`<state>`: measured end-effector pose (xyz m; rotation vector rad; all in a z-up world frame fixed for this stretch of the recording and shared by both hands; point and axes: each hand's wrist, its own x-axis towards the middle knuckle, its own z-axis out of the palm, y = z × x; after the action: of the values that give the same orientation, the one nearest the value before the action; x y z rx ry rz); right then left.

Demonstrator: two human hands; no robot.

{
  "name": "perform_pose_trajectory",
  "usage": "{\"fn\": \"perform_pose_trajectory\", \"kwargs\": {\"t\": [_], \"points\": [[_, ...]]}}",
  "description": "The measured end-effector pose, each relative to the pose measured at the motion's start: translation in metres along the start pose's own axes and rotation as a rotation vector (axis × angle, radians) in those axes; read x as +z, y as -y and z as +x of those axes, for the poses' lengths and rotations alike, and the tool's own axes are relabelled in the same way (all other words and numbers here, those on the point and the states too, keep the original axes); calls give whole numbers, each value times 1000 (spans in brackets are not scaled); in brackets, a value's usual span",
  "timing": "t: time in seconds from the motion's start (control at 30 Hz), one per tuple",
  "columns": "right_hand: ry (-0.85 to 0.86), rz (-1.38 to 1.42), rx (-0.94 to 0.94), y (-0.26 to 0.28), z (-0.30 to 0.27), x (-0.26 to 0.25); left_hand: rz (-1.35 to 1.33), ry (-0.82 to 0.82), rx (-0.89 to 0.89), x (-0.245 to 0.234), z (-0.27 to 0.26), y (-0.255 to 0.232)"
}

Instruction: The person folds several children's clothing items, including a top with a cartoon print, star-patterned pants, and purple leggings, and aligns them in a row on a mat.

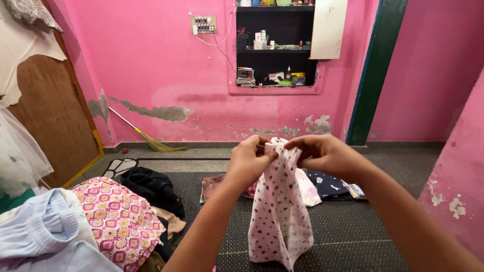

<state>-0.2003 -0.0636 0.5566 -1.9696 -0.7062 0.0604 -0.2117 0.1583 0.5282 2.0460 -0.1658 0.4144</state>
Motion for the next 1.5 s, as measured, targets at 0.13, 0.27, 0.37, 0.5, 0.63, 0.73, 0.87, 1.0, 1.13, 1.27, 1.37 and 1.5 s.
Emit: {"fn": "perform_pose_trajectory", "kwargs": {"t": [0.13,0.27,0.37,0.5,0.63,0.73,0.87,1.0,1.13,1.27,1.37,1.5], "points": [[-93,-118,-78,-7,5,11,-238,125,97,12,2,11],[-170,-526,-425,-11,10,10,-577,241,123,20,-2,17],[-107,-468,-354,-9,9,15,-617,270,74,16,-6,18],[-157,-409,-191,-1,8,24,-581,211,172,18,-19,35],[-182,-662,-456,15,11,9,-221,201,195,34,-31,88],[-164,-720,-618,33,11,-2,-285,259,158,59,-35,133],[-157,-846,-577,53,5,-10,-522,251,60,82,-54,154],[-167,-883,-563,62,3,-14,-354,314,6,95,-67,138],[-182,-894,-573,61,1,-25,-333,321,74,107,-77,137],[-251,-948,-585,51,4,-45,-217,346,123,114,-90,154],[-279,-939,-553,45,1,-65,-171,433,-87,117,-97,174],[-393,-891,-457,41,-12,-84,-370,369,-23,120,-94,214]]}}
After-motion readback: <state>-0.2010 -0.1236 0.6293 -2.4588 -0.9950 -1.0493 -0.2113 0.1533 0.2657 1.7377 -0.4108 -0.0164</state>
